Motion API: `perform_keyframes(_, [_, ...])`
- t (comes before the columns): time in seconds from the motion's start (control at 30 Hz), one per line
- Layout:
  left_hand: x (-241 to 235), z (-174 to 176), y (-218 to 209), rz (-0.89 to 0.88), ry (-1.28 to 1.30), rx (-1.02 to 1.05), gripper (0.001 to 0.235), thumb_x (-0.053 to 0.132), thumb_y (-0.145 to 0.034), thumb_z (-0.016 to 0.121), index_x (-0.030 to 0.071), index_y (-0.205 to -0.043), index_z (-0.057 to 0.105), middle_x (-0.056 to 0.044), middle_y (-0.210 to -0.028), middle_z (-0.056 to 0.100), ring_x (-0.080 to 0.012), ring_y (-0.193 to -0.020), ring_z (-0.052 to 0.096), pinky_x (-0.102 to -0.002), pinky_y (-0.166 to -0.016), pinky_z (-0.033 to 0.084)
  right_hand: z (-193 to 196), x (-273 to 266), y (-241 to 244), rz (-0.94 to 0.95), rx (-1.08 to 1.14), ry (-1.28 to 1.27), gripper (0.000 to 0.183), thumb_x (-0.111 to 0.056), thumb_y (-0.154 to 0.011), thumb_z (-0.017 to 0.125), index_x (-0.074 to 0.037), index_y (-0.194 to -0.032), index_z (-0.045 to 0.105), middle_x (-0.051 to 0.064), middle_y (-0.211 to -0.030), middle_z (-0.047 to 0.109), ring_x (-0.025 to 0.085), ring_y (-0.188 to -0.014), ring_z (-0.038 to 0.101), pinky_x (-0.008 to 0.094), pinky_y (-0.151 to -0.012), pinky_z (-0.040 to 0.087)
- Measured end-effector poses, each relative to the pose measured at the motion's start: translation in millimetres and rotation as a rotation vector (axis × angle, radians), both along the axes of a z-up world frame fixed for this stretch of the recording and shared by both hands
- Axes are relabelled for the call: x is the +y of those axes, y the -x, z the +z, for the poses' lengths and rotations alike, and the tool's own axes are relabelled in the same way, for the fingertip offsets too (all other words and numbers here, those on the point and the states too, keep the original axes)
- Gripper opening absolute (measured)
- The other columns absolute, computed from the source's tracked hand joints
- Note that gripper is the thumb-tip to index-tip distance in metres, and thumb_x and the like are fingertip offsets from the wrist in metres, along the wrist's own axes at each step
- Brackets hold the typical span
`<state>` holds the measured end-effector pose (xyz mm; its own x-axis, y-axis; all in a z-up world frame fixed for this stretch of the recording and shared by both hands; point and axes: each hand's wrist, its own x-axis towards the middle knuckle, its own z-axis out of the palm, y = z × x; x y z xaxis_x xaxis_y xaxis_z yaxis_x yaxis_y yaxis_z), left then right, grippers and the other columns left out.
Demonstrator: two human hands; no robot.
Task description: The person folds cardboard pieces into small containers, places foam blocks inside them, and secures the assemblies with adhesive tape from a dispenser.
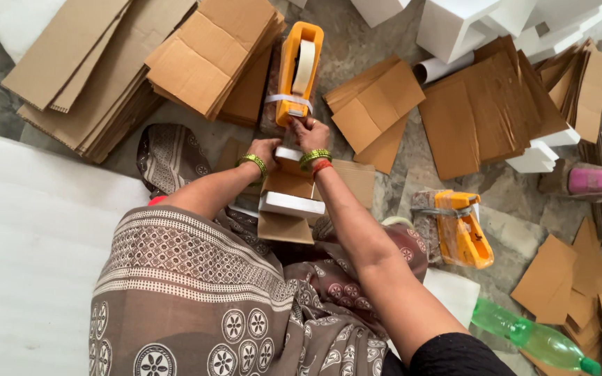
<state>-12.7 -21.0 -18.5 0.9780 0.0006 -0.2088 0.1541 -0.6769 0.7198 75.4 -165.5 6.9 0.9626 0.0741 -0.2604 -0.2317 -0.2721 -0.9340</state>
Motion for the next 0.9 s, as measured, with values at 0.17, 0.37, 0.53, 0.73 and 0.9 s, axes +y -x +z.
perform_keyframes(0.17, [8,4,4,0.055,0.114,-0.025,0.049,0.009,-0.067,0.082,0.012,-0.115,0.072,-0.017,-0.103,0.074,-0.0345,-0.1,0.071,-0.041,-0.089,0.058,-10,0,1,-0.066,0.036,0.081,0.028,-0.032,-0.084,0.083,-0.004,-0.085,0.077,0.001,-0.069,0.072,0.009,-0.054,0.063,0.03,-0.048,0.054])
perform_keyframes(0.37, [2,-32,20,0.065,0.056,-0.137,0.039,-0.001,-0.069,0.077,0.012,-0.106,0.072,-0.017,-0.105,0.075,-0.0401,-0.104,0.068,-0.047,-0.086,0.056,-37,-2,-6,0.112,0.086,0.467,0.039,-0.04,-0.073,0.084,-0.006,-0.092,0.082,0.011,-0.082,0.08,0.02,-0.074,0.078,0.036,-0.068,0.059])
perform_keyframes(0.53, [0,-17,23,0.203,0.092,-0.07,0.052,0.003,-0.065,0.085,0.01,-0.108,0.055,-0.018,-0.102,0.068,-0.0429,-0.101,0.064,-0.05,-0.085,0.053,-75,4,-21,0.628,0.155,0.819,0.057,-0.061,-0.07,0.078,-0.015,-0.103,0.084,0.008,-0.114,0.077,0.024,-0.105,0.072,0.036,-0.093,0.054])
perform_keyframes(0.73, [-1,17,29,0.195,0.087,0.027,0.062,-0.003,-0.062,0.082,0.023,-0.116,0.064,-0.017,-0.108,0.06,-0.0398,-0.102,0.062,-0.047,-0.086,0.054,-105,-7,-34,1.179,0.054,1.047,0.084,-0.077,-0.084,0.06,-0.019,-0.145,0.056,0.013,-0.143,0.058,0.031,-0.13,0.054,0.041,-0.105,0.044])
perform_keyframes(0.9, [-9,-19,26,0.016,-0.06,0.101,0.044,0.003,-0.076,0.076,0.028,-0.112,0.076,-0.015,-0.109,0.064,-0.0381,-0.109,0.062,-0.047,-0.095,0.053,-94,-52,-10,1.044,0.063,1.256,0.057,-0.059,-0.09,0.061,-0.02,-0.13,0.072,0.01,-0.137,0.067,0.027,-0.125,0.064,0.043,-0.102,0.051])
